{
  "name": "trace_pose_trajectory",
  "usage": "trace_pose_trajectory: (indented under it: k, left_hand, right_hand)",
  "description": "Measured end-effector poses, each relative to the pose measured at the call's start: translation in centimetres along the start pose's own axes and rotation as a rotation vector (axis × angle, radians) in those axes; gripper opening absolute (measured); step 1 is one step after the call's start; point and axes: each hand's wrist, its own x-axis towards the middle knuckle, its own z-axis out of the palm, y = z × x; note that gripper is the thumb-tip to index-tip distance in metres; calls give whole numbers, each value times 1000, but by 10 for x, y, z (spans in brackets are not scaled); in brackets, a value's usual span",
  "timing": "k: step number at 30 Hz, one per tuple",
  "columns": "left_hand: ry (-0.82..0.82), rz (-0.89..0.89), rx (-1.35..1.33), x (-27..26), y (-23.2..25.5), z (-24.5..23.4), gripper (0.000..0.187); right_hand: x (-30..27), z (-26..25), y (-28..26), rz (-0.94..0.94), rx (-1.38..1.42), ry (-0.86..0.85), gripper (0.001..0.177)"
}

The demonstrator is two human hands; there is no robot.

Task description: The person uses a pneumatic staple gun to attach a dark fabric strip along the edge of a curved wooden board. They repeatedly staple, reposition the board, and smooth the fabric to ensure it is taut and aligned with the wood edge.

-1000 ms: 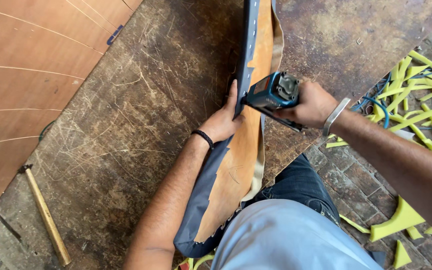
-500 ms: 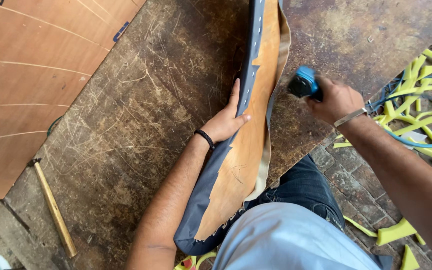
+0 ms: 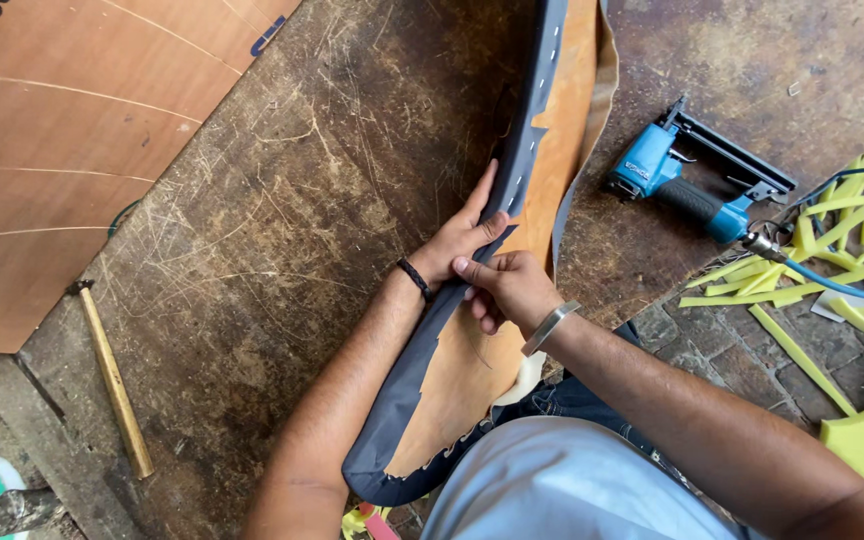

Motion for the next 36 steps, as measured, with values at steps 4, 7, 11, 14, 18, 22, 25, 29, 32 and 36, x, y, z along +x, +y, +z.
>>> trace_pose_trajectory:
  k: [4,7,11,14,18,22,25,29,32,36]
  left_hand:
    - [-472,209,-942,-54,-10,5,58]
    - [-257,100,-635,-90,-26,-5,69]
    - [-181,6,-441,-107,-39,-8,69]
    - [-152,-14,-185,-90,-26,-7,71]
    - [-80,204,264,-80,-2,-7,63]
    - [-29,-208,298,-69,5,3,77]
    - [-13,-155,544,-67,11,7,82]
    - [1,-330,709,-65,17,12,98]
    - [10,-312,779,-58,16,13,99]
    - [20,-237,783,-50,9,12,99]
  right_hand:
    - [10,3,31,-278,174,-30,39]
    - [28,4,62,-361,205,-30,37]
    - [34,4,92,-528,220,-57,38]
    - [34,-8,88,-475,157,-108,33]
    - [38,-10,90,-540,106,-203,32]
    - [37,-21,89,-431,132,-238,32]
    - [32,-50,63,-524,-293,-296,27]
    - [4,-140,20,-699,-1070,541,32]
    - [9,-216,-10,-692,-1534,792,92]
    - [40,-237,-32,-448,-1549,614,99]
